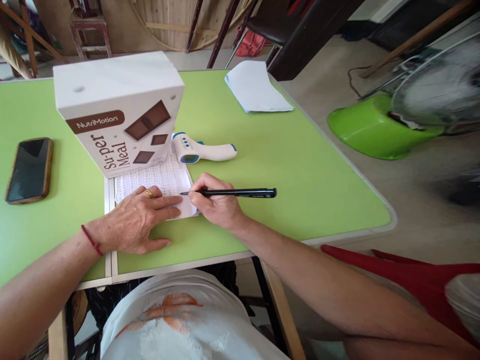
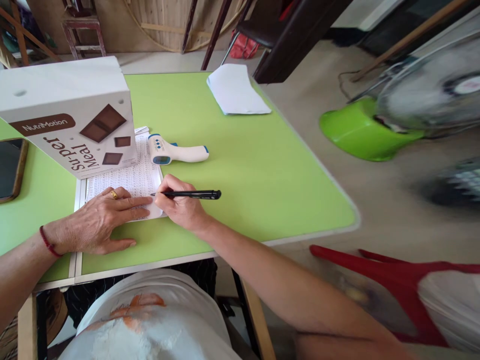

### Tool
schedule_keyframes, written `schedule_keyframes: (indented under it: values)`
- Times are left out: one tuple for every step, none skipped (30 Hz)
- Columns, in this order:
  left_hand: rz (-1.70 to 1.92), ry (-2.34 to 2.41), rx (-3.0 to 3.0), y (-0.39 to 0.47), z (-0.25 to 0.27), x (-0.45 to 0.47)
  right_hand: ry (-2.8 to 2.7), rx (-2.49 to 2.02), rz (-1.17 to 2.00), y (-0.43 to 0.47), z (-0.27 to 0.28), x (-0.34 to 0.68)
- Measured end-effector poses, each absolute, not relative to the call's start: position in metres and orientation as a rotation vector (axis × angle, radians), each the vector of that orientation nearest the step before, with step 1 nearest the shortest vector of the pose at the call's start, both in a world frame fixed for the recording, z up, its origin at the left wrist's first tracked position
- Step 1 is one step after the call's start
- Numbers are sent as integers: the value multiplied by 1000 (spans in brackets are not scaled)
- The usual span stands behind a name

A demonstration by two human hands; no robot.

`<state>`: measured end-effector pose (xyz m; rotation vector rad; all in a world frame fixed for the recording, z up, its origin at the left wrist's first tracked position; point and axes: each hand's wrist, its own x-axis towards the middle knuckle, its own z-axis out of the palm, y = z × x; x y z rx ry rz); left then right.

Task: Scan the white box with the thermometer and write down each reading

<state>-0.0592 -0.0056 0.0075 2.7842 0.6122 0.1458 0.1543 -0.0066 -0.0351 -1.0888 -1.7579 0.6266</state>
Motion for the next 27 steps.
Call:
schedule_keyframes:
  values:
    - [145, 612, 2783, -6, 7, -59, -1756, -1086, 626, -7, -35, 154]
    - [144, 610, 2783, -5, 7, -59, -1756, -1085, 627, -7, -35, 154]
    - [142, 610, 2783, -5, 7, -59, -1754, -1086, 627, -7, -34, 154]
    - [142, 611, 2784, -5, 7, -60, -1749, -1092, 626, -7, -34, 154]
    - [142, 611, 2785, -5, 7, -60, -1742, -1100, 624, -7, -34, 154]
    - [142, 611, 2786, -5, 7, -60, -1735, -1108, 620, -7, -34, 154]
    - [141, 612, 2786, -5, 7, -60, -1732, -1114, 616, -7, -34, 154]
    - [140, 615, 2787, -5, 7, -60, -1733, -1116, 614, -7, -34, 154]
    - [139, 616, 2786, -5, 7, -60, -1738, -1115, 613, -7, -35, 154]
    - [137, 615, 2785, -5, 7, -60, -1741, -1113, 611, -7, -35, 154]
    - [136, 616, 2783, -5, 7, -60, -1739, -1114, 608, -7, -35, 154]
    - [137, 616, 2782, -6, 7, -60, -1732, -1116, 605, -7, -35, 154]
    - [138, 618, 2780, -6, 7, -60, -1724, -1120, 600, -7, -35, 154]
    - [138, 620, 2778, -6, 7, -60, -1720, -1124, 596, -7, -35, 154]
    - [139, 620, 2776, -6, 8, -60, -1721, -1127, 594, -7, -35, 154]
    - [139, 620, 2776, -6, 8, -60, -1728, -1127, 593, -7, -35, 154]
    - [140, 618, 2776, -6, 8, -60, -1738, -1127, 593, -7, -35, 154]
    - [138, 616, 2776, -6, 8, -60, -1748, -1127, 592, -7, -35, 154]
    - [137, 615, 2776, -6, 8, -60, -1757, -1128, 591, -7, -35, 154]
    - [137, 616, 2776, -6, 8, -60, -1764, -1130, 589, -7, -34, 154]
    - [136, 617, 2775, -6, 8, -60, -1770, -1131, 589, -7, -34, 154]
    - [137, 619, 2773, -6, 8, -60, -1775, -1132, 591, -7, -34, 155]
    - [139, 619, 2771, -6, 8, -60, -1778, -1133, 594, -7, -34, 155]
    - [141, 619, 2770, -5, 8, -59, -1778, -1133, 597, -7, -34, 155]
    - [142, 619, 2769, -5, 8, -59, -1777, -1131, 599, -7, -34, 155]
    - [139, 620, 2769, -5, 7, -59, -1775, -1130, 603, -7, -35, 155]
    - [138, 619, 2770, -5, 7, -59, -1770, -1128, 608, -7, -35, 155]
